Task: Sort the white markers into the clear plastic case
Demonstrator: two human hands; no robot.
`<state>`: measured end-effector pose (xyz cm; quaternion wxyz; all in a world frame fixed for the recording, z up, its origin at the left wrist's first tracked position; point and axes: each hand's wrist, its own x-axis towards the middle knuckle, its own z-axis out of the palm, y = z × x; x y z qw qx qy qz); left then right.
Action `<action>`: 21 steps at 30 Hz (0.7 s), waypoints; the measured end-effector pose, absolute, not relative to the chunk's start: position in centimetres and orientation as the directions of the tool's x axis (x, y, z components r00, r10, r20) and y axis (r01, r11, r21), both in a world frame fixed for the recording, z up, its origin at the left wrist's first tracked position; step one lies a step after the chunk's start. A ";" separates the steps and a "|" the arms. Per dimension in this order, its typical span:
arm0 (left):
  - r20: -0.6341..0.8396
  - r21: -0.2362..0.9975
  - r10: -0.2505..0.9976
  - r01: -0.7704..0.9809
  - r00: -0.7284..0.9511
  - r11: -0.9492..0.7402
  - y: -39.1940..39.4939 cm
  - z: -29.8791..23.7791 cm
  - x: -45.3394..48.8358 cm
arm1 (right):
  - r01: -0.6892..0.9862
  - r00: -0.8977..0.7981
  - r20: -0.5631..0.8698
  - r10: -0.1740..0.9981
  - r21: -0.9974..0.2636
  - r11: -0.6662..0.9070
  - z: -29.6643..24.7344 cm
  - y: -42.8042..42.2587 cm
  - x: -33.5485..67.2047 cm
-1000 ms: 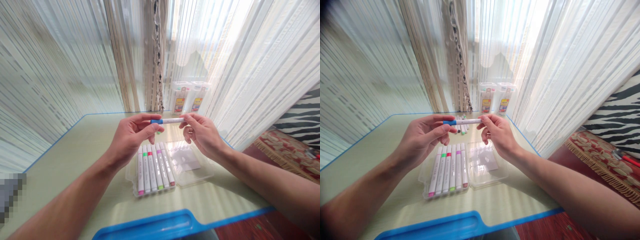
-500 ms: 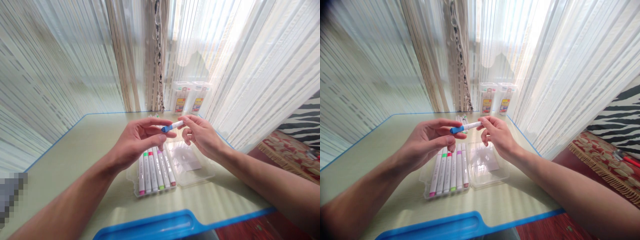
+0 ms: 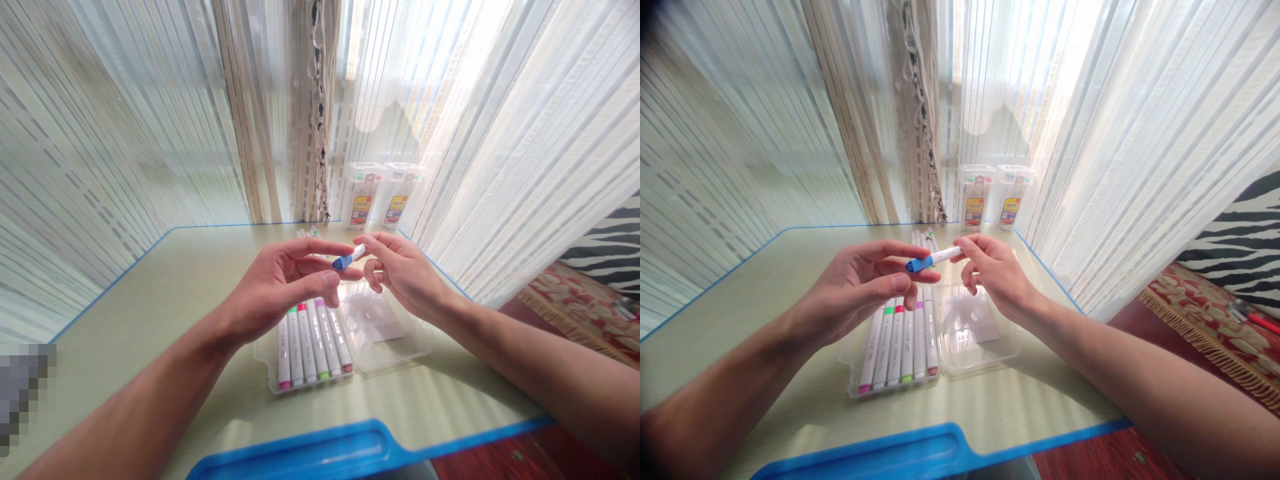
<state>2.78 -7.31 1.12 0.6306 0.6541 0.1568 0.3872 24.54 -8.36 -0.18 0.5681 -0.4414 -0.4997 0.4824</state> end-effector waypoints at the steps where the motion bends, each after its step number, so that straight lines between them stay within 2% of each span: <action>1: 0.311 0.945 0.687 -0.288 0.657 -0.152 -7.3 1.2 2.8 | -0.103 0.034 0.138 0.990 -0.985 0.141 -0.2 -8.4 24.5; 13: 0.296 0.950 0.663 -0.284 0.687 -0.130 -7.5 1.4 3.0 | -0.084 0.022 0.127 0.992 -0.988 0.128 -0.2 -8.3 24.4; 21: 0.282 0.952 0.766 -0.270 0.577 -0.147 -7.5 1.5 3.4 | -0.058 0.028 0.175 0.984 -0.983 0.176 -0.4 -8.1 24.6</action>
